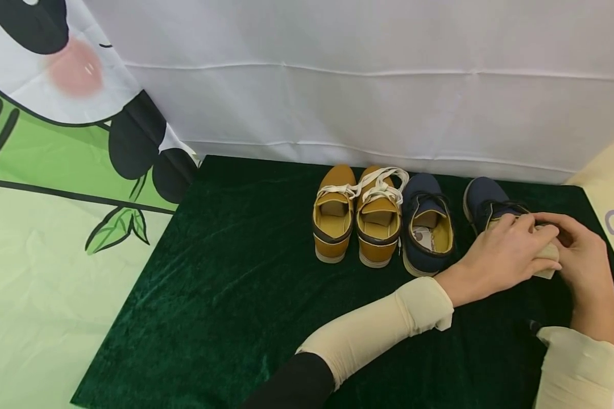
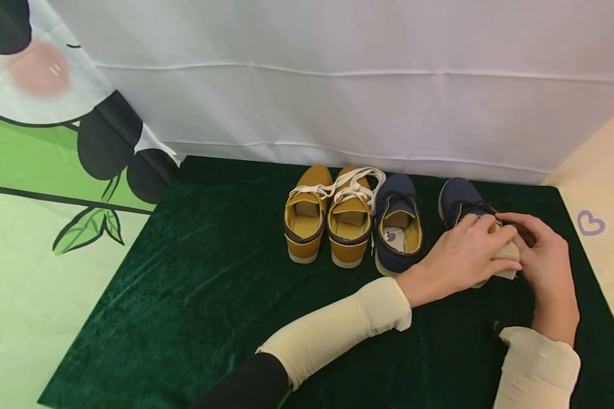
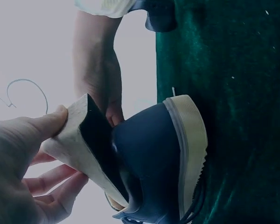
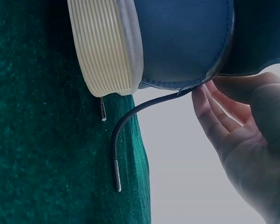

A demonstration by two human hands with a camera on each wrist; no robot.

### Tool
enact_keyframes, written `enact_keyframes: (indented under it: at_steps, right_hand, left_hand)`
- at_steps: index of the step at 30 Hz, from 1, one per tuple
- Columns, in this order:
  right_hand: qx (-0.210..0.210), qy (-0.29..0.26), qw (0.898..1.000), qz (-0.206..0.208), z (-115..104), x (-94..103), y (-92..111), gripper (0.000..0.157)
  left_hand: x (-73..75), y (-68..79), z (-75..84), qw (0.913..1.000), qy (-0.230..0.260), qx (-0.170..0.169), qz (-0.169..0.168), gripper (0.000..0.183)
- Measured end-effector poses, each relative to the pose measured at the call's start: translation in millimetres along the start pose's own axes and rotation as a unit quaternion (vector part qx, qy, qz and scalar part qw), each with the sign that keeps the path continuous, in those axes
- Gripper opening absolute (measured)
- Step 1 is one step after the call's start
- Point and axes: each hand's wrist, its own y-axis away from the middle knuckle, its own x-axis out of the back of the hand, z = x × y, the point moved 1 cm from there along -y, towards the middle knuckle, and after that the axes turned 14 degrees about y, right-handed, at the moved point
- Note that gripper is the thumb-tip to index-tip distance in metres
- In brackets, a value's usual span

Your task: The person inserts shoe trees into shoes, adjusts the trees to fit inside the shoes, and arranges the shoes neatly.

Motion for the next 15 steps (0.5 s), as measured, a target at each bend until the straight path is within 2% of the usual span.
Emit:
enact_keyframes:
  at_steps: [6, 10, 15]
  right_hand:
    - [-0.007, 0.023, 1.000, -0.019, 2, 4.5, 0, 0.048]
    - [-0.001, 0.029, 0.999, -0.036, 7, 7.9, 1, 0.049]
    - [0.049, -0.025, 0.997, -0.050, 13, 8.8, 7, 0.046]
  left_hand:
    - [1.6, -8.4, -1.3, 0.9991, 0.030, 0.017, -0.024, 0.053]
    - [-0.1, -11.6, -3.9, 0.9985, 0.047, 0.023, -0.013, 0.057]
    - [-2.2, -12.0, -10.6, 0.9977, 0.059, 0.032, 0.008, 0.054]
